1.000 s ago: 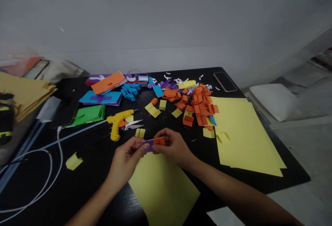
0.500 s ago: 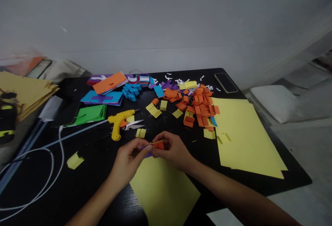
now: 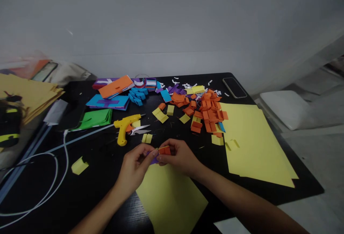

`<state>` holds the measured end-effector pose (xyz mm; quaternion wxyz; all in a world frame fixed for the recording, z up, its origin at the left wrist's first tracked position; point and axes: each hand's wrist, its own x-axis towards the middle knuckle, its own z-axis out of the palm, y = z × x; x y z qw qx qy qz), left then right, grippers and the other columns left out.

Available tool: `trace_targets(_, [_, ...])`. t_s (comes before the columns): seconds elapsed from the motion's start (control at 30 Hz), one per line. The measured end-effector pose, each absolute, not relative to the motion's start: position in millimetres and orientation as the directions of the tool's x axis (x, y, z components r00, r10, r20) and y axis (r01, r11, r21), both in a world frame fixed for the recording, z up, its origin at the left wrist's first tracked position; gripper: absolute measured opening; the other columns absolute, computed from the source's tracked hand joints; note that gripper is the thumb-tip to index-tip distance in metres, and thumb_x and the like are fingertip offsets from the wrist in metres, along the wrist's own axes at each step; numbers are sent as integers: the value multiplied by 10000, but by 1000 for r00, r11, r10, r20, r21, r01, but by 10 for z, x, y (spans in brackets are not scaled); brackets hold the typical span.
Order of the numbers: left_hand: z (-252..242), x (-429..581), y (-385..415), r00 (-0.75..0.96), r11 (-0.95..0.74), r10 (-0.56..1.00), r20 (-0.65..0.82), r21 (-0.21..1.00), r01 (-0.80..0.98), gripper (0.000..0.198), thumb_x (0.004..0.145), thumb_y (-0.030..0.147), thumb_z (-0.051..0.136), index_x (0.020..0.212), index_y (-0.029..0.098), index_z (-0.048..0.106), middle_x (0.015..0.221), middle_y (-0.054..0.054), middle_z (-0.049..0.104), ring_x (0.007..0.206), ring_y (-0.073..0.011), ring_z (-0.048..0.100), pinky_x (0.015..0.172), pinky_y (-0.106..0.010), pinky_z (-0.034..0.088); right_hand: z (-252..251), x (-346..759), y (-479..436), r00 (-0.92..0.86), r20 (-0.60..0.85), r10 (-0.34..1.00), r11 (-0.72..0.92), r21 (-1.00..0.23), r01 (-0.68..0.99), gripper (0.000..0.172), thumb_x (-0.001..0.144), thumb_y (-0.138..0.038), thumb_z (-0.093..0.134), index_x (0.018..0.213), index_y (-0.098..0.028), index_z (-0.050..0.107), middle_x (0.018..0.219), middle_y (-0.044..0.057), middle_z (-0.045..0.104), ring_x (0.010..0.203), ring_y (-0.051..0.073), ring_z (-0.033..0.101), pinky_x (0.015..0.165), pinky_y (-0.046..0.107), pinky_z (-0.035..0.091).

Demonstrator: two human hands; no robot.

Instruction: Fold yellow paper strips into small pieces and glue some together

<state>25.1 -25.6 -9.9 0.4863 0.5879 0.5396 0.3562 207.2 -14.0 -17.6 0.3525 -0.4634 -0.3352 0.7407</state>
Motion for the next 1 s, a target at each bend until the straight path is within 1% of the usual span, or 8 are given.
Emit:
trace_targets(0.13, [-115, 241, -231, 176, 89, 974, -142, 956, 280, 288, 893, 439, 678, 784, 173, 694, 700, -5, 658, 656, -145, 570, 594, -227, 435, -136, 2096, -122, -339, -441, 831, -520, -832, -195, 475, 506, -351, 986, 827, -154, 697, 689, -30, 706, 627, 129, 680, 678, 289, 565])
trace_targets(0.27, [-109, 236, -222, 167, 129, 970, -178, 954, 269, 314, 890, 470, 678, 791, 172, 683, 717, -6, 659, 662, -143, 564, 603, -230, 429, -112, 2126, -90, -344, -451, 823, -534, -822, -199, 465, 512, -376, 988, 808, -137, 720, 693, -11, 720, 637, 131, 687, 685, 289, 577])
trace_targets(0.43, [-62, 252, -240, 216, 179, 951, -223, 962, 207, 307, 907, 476, 658, 971, 178, 697, 712, 11, 630, 661, -143, 574, 609, -232, 449, -131, 2143, -70, -295, -453, 841, -523, -819, -236, 483, 491, -403, 996, 778, -132, 717, 676, 5, 731, 620, 135, 689, 662, 287, 581])
trace_targets(0.47, [-57, 252, -241, 225, 183, 947, -227, 962, 202, 308, 901, 472, 666, 979, 176, 697, 698, 15, 622, 656, -143, 575, 611, -234, 454, -133, 2147, -70, -287, -455, 843, -524, -817, -241, 486, 497, -413, 994, 780, -133, 716, 686, 11, 737, 625, 136, 691, 665, 287, 582])
trace_targets(0.57, [-77, 238, -236, 231, 198, 941, -246, 957, 210, 305, 879, 473, 690, 893, 168, 687, 659, 17, 611, 611, -135, 562, 584, -235, 447, -136, 2156, -75, -272, -466, 842, -529, -812, -248, 495, 502, -433, 991, 779, -135, 709, 705, 20, 748, 631, 138, 696, 669, 287, 582])
trace_targets(0.67, [-129, 218, -231, 233, 207, 939, -252, 957, 202, 314, 880, 476, 688, 808, 173, 657, 635, 17, 609, 574, -129, 558, 557, -234, 441, -145, 2150, -81, -273, -461, 844, -525, -815, -247, 498, 485, -417, 999, 767, -137, 699, 697, 17, 747, 624, 136, 693, 666, 283, 580])
trace_targets(0.87, [-166, 212, -239, 216, 179, 951, -222, 963, 201, 324, 891, 461, 683, 740, 184, 611, 618, 25, 597, 557, -119, 549, 531, -218, 426, -147, 2133, -81, -275, -427, 861, -491, -839, -235, 498, 456, -382, 1010, 738, -146, 675, 672, 3, 738, 610, 132, 690, 645, 271, 573])
trace_targets(1.0, [-146, 215, -233, 229, 176, 948, -222, 963, 204, 326, 891, 473, 675, 760, 178, 631, 621, 22, 601, 566, -123, 562, 543, -225, 450, -130, 2143, -85, -273, -448, 851, -510, -829, -231, 509, 459, -410, 1004, 751, -145, 682, 691, 12, 748, 611, 142, 698, 654, 292, 589])
